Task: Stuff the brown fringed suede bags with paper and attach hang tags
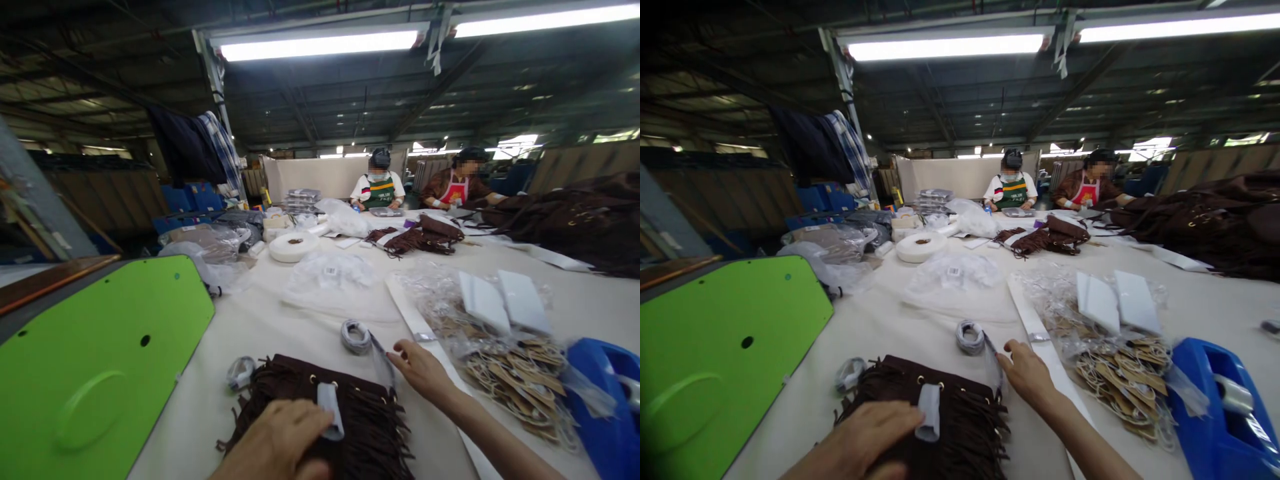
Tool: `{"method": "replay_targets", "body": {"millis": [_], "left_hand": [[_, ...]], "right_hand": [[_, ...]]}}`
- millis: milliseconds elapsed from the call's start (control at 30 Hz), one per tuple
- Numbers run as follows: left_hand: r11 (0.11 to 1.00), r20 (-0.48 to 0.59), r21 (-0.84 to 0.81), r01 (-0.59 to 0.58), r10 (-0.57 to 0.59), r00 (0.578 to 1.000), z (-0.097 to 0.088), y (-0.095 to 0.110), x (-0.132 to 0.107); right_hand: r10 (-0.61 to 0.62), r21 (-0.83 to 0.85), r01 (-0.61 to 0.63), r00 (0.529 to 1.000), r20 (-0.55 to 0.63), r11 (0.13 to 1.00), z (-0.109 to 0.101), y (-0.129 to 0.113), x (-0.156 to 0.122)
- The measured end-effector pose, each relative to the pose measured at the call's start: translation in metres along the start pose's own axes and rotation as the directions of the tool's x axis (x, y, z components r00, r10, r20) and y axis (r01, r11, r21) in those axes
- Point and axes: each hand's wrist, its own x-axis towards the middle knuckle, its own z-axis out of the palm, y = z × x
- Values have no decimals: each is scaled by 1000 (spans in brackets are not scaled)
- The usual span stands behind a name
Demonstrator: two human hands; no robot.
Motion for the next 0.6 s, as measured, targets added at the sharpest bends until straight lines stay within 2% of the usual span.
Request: {"method": "replay_targets", "body": {"millis": [33,67,100,167,233,333,467,600], "left_hand": [[988,22,-40,146,-145,989,-5,0,19],[960,74,-52,277,-273,959,-8,0,38],[935,142,-34,352,-344,928,-7,0,55],[915,170,-3,402,-396,902,2,-1,78],[914,174,22,405,-403,899,16,-2,88],[916,159,41,399,-400,903,29,-4,84],[928,122,6,371,-369,921,27,-9,76],[939,83,-115,323,-315,945,21,-15,69]], "right_hand": [[28,23,-28,1000,13,999,3,-4,7],[53,44,-54,998,30,998,6,-8,14],[77,62,-80,996,46,995,9,-13,19],[122,88,-127,990,68,988,15,-22,28],[158,105,-166,984,79,981,19,-29,35],[191,125,-202,977,93,971,24,-36,43],[204,162,-221,972,116,962,30,-44,54],[206,195,-225,972,112,955,35,-49,67]]}}
